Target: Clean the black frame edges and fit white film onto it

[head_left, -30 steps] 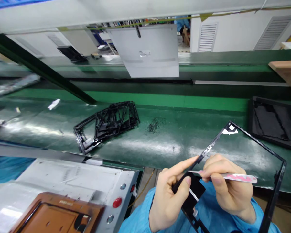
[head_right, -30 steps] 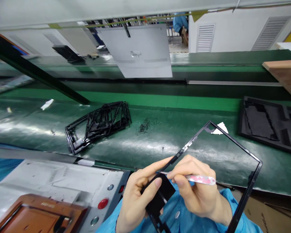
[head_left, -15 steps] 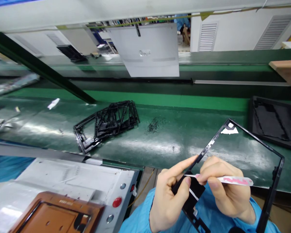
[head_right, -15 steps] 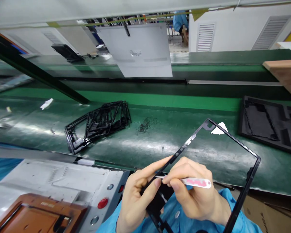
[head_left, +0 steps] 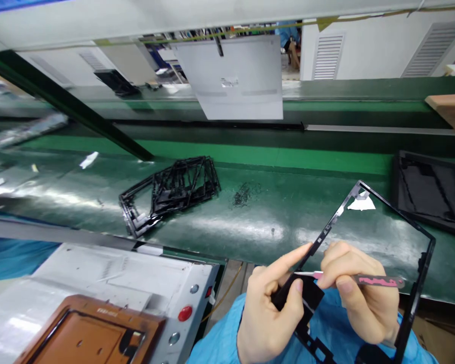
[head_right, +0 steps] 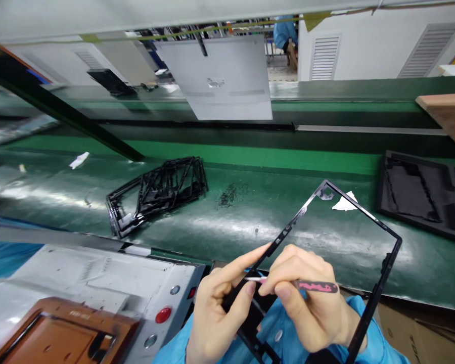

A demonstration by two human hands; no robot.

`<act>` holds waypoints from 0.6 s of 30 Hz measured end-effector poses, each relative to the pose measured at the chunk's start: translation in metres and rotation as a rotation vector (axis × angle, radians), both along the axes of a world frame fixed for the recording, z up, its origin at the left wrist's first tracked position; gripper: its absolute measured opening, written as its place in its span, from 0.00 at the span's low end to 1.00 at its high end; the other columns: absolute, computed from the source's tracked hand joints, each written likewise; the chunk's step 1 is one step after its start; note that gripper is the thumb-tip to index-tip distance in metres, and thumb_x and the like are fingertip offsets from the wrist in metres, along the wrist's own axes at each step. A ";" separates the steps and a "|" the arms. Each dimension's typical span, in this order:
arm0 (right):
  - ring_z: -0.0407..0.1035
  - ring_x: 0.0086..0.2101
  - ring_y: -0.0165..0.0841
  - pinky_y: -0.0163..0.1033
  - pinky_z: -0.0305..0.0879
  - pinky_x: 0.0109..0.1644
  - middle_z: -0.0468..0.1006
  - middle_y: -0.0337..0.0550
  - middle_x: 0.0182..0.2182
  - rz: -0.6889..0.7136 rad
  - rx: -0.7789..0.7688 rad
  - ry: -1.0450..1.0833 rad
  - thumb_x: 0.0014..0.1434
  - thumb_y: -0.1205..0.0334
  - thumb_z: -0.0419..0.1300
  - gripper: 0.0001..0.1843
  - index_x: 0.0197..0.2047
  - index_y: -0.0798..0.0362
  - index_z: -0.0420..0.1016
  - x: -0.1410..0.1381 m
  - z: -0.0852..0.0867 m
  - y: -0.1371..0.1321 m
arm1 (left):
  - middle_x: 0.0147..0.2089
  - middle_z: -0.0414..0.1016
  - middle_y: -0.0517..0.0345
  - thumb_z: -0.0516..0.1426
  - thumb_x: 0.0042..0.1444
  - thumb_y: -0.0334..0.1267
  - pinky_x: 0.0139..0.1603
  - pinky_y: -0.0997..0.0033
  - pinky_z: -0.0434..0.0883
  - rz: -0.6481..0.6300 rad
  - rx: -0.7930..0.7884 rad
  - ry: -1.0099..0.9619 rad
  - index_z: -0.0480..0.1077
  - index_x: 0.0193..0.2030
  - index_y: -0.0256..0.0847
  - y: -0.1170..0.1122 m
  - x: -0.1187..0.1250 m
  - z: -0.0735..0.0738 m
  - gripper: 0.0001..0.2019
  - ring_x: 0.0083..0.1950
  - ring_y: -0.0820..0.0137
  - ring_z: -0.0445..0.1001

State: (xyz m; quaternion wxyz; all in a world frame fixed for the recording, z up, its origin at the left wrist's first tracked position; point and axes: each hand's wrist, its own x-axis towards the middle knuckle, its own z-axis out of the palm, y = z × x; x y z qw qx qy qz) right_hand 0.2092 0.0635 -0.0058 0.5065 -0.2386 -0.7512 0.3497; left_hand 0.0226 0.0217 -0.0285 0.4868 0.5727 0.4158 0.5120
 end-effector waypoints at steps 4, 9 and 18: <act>0.70 0.36 0.30 0.39 0.65 0.41 0.74 0.43 0.35 0.052 -0.042 0.009 0.75 0.67 0.53 0.11 0.50 0.53 0.77 0.002 -0.003 0.001 | 0.22 0.72 0.65 0.56 0.75 0.36 0.20 0.83 0.64 0.018 -0.002 0.021 0.73 0.73 0.49 -0.003 0.000 -0.002 0.22 0.19 0.77 0.70; 0.70 0.37 0.28 0.36 0.65 0.41 0.75 0.41 0.35 0.079 -0.047 0.016 0.76 0.65 0.53 0.11 0.49 0.53 0.78 0.001 -0.004 0.004 | 0.23 0.73 0.63 0.56 0.75 0.36 0.21 0.82 0.65 0.025 -0.033 0.044 0.73 0.72 0.48 -0.004 0.000 -0.005 0.22 0.19 0.76 0.71; 0.70 0.34 0.28 0.33 0.67 0.39 0.76 0.42 0.33 0.108 -0.105 0.064 0.75 0.67 0.54 0.11 0.48 0.54 0.80 0.001 -0.007 0.005 | 0.23 0.73 0.63 0.56 0.73 0.33 0.20 0.82 0.64 0.030 -0.001 0.043 0.74 0.72 0.44 -0.001 0.000 -0.004 0.23 0.19 0.76 0.70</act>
